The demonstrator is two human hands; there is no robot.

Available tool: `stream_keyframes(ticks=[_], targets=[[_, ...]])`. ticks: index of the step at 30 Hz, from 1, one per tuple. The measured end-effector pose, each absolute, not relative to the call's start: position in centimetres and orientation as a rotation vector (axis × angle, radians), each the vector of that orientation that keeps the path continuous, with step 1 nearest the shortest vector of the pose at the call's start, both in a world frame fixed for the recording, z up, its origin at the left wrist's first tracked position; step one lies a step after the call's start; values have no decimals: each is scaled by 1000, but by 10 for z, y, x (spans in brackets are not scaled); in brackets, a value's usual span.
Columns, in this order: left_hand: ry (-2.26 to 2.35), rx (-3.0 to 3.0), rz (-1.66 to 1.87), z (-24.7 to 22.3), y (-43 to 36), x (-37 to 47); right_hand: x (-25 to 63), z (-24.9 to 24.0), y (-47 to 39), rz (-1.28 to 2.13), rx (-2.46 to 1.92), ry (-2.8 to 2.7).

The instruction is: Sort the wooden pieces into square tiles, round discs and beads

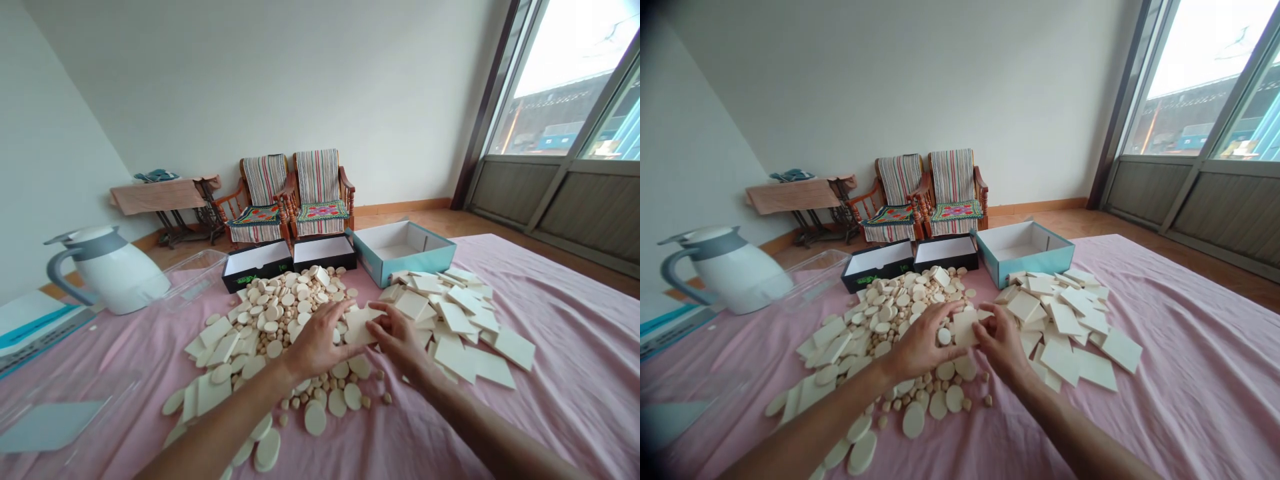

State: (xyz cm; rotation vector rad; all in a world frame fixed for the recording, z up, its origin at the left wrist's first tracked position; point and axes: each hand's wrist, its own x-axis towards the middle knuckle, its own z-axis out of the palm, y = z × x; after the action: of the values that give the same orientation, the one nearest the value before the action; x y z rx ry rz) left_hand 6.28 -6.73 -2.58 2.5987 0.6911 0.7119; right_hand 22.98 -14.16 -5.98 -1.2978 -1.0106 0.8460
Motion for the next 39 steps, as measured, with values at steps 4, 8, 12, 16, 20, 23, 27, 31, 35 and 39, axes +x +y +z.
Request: stream_keyframes(ticks=[4,8,12,16,20,23,27,31,35,39], targets=[[1112,2790,626,-17,-17,65,283,-47,-134,299,-1539,-1075],[1232,2852,556,-14,27,74,334,-44,-129,-118,-1808,-993],[1163,2951,411,-21,46,92,339,-54,-126,-421,-1839,-1094],[1132,2995,330,-26,55,105,304,-57,-130,-448,-1740,-1374],[1119,2979,380,-22,56,98,274,-58,-137,-392,-1669,-1653],[1097,2928,481,-16,48,86,269,-57,-139,-369,-1649,-1640],[1020,2784,615,-12,32,89,275,-44,-141,-385,-1608,-1426],[844,2621,650,-16,8,129,281,-25,-148,-456,-1523,-1254],[835,2511,820,-16,-15,178,292,-21,-151,-524,-1515,-1168],[828,2547,824,-16,-18,181,299,-31,-146,-491,-1550,-1200]])
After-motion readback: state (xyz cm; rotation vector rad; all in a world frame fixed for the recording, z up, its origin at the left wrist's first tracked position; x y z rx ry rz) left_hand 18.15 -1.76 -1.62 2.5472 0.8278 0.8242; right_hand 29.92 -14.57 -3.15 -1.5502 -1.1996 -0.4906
